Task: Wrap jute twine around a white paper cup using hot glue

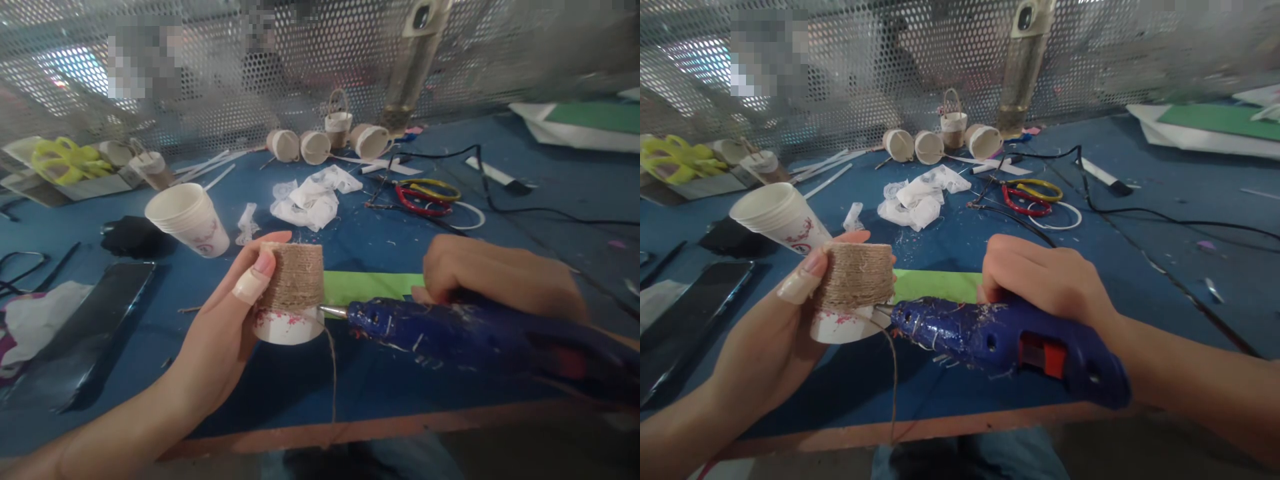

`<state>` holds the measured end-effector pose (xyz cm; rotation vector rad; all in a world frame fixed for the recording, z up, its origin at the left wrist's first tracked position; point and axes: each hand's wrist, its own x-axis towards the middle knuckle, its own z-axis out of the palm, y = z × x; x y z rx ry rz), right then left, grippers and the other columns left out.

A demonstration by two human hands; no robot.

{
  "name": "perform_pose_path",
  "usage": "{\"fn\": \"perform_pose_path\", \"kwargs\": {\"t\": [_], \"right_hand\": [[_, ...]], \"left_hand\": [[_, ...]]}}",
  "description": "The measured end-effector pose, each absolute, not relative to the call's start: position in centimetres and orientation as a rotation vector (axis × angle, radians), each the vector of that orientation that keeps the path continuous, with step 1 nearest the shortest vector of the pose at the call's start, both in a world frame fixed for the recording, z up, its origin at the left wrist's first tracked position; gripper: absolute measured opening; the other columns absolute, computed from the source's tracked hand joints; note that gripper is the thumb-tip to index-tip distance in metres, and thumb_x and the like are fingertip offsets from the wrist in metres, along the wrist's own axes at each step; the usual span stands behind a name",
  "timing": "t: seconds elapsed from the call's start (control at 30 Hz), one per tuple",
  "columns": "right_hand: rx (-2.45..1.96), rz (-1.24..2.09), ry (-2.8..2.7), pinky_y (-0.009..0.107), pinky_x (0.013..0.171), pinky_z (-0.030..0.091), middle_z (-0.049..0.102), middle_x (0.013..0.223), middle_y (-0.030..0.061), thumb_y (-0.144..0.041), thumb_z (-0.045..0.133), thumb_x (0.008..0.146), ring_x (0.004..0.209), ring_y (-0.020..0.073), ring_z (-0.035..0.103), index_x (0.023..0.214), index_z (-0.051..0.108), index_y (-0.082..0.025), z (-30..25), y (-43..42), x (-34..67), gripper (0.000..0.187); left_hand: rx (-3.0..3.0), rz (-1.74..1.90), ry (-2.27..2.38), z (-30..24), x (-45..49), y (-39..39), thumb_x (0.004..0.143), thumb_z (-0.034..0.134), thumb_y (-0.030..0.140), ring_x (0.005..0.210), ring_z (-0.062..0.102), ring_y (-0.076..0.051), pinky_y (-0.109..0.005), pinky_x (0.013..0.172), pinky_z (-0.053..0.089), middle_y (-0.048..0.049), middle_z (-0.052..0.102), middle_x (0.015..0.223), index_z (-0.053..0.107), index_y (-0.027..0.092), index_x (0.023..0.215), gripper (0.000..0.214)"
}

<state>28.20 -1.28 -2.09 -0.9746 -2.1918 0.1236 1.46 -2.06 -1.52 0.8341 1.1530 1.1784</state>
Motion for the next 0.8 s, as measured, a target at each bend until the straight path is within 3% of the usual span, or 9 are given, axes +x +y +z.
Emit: {"fn": "perform_pose_path", "kwargs": {"t": [0.27, 0.6, 0.8], "right_hand": [[-0.960, 0.116, -2.219, 0.032, 0.060, 0.032, 0.049, 0.082, -0.0038, -0.006, 0.056, 0.095, 0.067, 0.0121, 0.049, 0.081, 0.036, -0.026, -2.0, -1.3, 28.3, 0.032], [-0.944, 0.116, -2.245, 0.031, 0.061, 0.033, 0.048, 0.083, -0.0034, -0.007, 0.056, 0.097, 0.068, 0.0125, 0.050, 0.081, 0.038, -0.026, -2.0, -1.2, 28.4, 0.030], [-0.970, 0.085, -2.267, 0.033, 0.059, 0.033, 0.051, 0.083, -0.0026, -0.011, 0.051, 0.096, 0.067, 0.0144, 0.052, 0.081, 0.039, -0.027, -2.0, -1.2, 28.5, 0.024]], "left_hand": [[0.838, 1.140, 1.148, -1.7, 1.3, -1.8, 0.082, 0.088, 0.061, 0.098, 0.073, -0.023, -0.027, 0.072, 0.061, -0.0016, 0.078, 0.124, 0.079, 0.033, 0.126, 0.052], [0.816, 1.145, 1.062, -0.9, 2.1, -0.5, 0.091, 0.075, 0.064, 0.107, 0.073, -0.030, -0.036, 0.086, 0.061, -0.0034, 0.076, 0.115, 0.069, 0.031, 0.140, 0.059], [0.864, 1.128, 1.069, -1.0, 2.0, -0.4, 0.091, 0.075, 0.063, 0.101, 0.073, -0.028, -0.034, 0.083, 0.061, -0.0029, 0.076, 0.111, 0.071, 0.030, 0.137, 0.057]]}}
